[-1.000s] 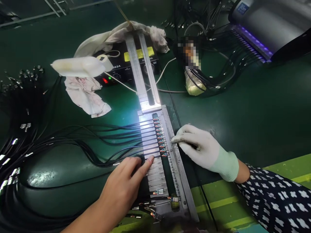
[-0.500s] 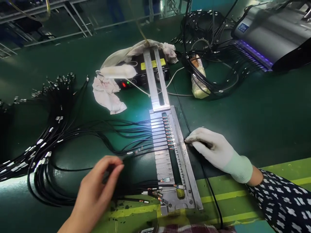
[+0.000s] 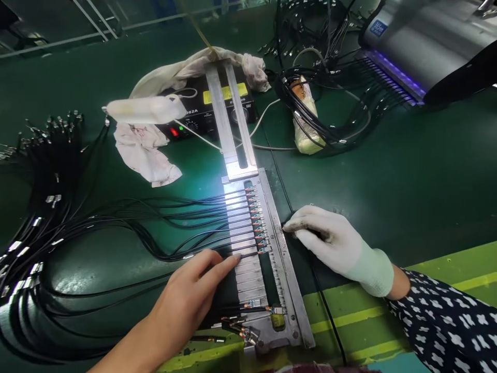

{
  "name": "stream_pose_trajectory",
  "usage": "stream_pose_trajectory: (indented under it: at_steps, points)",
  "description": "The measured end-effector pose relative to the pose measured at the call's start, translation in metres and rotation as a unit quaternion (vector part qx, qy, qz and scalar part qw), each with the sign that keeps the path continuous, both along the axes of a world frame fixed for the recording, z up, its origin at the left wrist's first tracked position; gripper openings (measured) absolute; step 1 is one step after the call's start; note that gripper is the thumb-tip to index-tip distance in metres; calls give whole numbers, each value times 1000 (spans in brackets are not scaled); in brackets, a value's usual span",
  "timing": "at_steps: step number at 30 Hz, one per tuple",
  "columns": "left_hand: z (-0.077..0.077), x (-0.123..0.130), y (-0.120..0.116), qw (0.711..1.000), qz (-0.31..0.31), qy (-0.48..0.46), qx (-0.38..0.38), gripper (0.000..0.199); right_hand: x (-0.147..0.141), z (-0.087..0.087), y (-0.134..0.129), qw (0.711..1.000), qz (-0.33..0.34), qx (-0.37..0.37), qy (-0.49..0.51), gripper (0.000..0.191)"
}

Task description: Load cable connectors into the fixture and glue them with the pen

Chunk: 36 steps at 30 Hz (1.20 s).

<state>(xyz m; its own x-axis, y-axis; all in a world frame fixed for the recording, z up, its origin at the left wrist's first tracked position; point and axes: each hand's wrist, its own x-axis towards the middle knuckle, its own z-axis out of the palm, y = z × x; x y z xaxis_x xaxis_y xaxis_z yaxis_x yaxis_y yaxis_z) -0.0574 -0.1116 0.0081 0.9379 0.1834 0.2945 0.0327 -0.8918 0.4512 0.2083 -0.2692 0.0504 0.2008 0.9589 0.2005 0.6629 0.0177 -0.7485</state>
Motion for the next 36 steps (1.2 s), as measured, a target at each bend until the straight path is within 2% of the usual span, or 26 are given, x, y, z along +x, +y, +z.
stream_pose_trajectory:
  at_steps: [5,8,11,14,20,23,26,29,31,33,36]
  points:
    - [0,5,8,999,-25,12,30,50,1,-3,1,1000,-5,-6,-3,23]
    - [0,8,9,999,-39,5,37,47,-1,-3,0,998,6,7,-56,24]
    - [-2,5,3,998,-2,5,59,48,-3,-3,-2,985,53,37,-161,29]
    - [-5,-1,-5,994,48,8,97,51,-2,-4,-2,975,92,41,-200,30]
    - [-12,0,-9,995,23,21,99,54,-3,-7,3,974,83,43,-207,25]
    - [-9,-5,-15,997,29,20,62,48,-6,-7,2,977,76,40,-196,23]
    - [-2,-18,-26,999,30,35,-27,33,-8,-7,-1,979,67,48,-186,22]
    - [2,-31,-34,988,32,85,-124,14,-9,-7,-2,979,66,53,-186,21]
    - [4,-35,-35,980,39,94,-169,13,-10,-8,-2,980,62,53,-181,21]
    - [4,-31,-32,979,45,58,-189,13,-10,-8,-1,981,58,49,-178,20]
    - [3,-17,-26,985,49,-7,-168,19,-10,-7,0,983,57,39,-170,21]
